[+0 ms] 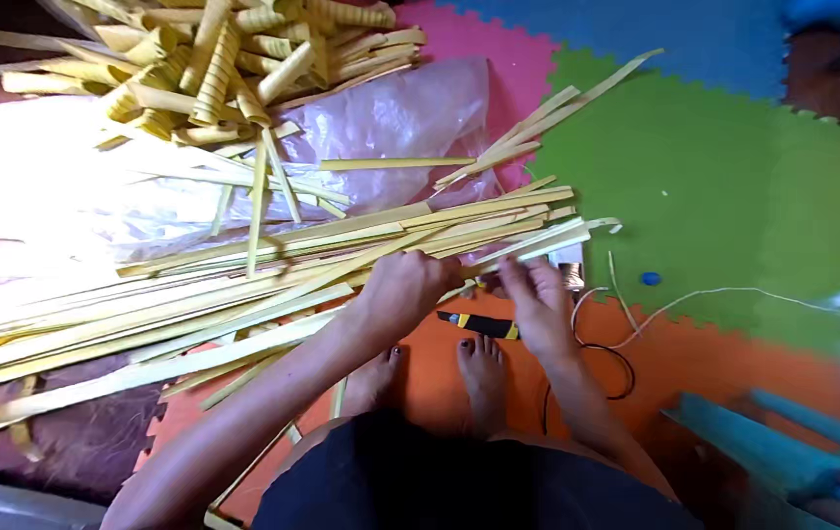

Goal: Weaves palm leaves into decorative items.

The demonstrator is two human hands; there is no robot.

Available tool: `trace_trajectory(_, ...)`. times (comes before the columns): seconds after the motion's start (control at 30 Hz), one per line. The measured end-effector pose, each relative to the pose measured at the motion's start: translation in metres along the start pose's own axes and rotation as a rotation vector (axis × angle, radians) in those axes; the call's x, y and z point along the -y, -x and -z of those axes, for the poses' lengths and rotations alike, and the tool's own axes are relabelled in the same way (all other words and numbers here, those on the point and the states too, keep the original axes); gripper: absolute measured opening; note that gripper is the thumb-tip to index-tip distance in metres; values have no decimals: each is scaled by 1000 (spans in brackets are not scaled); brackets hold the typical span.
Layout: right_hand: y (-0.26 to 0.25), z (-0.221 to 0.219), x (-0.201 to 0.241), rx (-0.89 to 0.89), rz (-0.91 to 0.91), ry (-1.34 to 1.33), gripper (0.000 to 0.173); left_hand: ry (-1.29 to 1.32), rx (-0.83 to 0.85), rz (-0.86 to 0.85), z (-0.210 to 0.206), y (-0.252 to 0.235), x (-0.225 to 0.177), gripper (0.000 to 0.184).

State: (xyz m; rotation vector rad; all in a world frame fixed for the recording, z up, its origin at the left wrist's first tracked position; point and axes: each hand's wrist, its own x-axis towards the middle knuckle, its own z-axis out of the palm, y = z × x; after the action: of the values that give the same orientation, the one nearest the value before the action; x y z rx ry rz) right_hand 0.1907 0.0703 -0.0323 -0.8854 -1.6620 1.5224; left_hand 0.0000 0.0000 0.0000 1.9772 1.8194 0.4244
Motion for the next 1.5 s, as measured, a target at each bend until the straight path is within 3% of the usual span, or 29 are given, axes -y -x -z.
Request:
trace_trajectory(0.13, -4, 29, 10, -266, 59, -4, 15, 167, 64, -53, 4, -26, -20, 13)
trace_trajectory(0.2, 0, 22, 9, -319, 120, -17, 17, 398, -41, -105, -1, -38, -30, 7)
trace_trajectory(0.33, 3, 18, 9, -449, 270, -68, 26, 778, -161, -42, -14, -51, -41, 8)
trace_trajectory(0.5, 7, 25, 4, -520, 514, 218, 15, 1078, -72, -43, -13, -45, -47, 6)
trace_trajectory(0.57, 9, 28, 3, -502, 607, 361, 15, 1134, -58, -66, -13, -43, -47, 13)
trace_trajectory(0.63, 11, 28, 2, -483, 667, 482, 12, 1162, -50, -91, -12, -40, -48, 19)
trace_trajectory(0.77, 14, 31, 3, -409, 693, 524, 12, 1048, -118, -89, -9, -35, -53, 13)
trace_trajectory(0.93, 9, 41, 24, -130, 285, 137, 31, 780, -245, -62, -8, -30, -54, 9)
trace_trajectory(1.0, 5, 41, 29, -123, 215, 81, 19, 764, -252, -89, -10, -30, -56, 6)
trace_trajectory(1.2, 1, 36, 30, -221, 353, 256, 8, 835, -251, -150, -10, -28, -55, 10)
trace_trajectory(1.33, 7, 34, 24, -201, 289, 92, 25, 818, -292, -98, -8, -29, -52, 9)
trace_trajectory(1.4, 12, 29, 20, -278, 432, 256, 16, 840, -247, -36, -7, -30, -51, 10)
trace_trajectory(1.5, 16, 26, 15, -328, 670, 585, 7, 842, -172, 27, -3, -30, -49, 27)
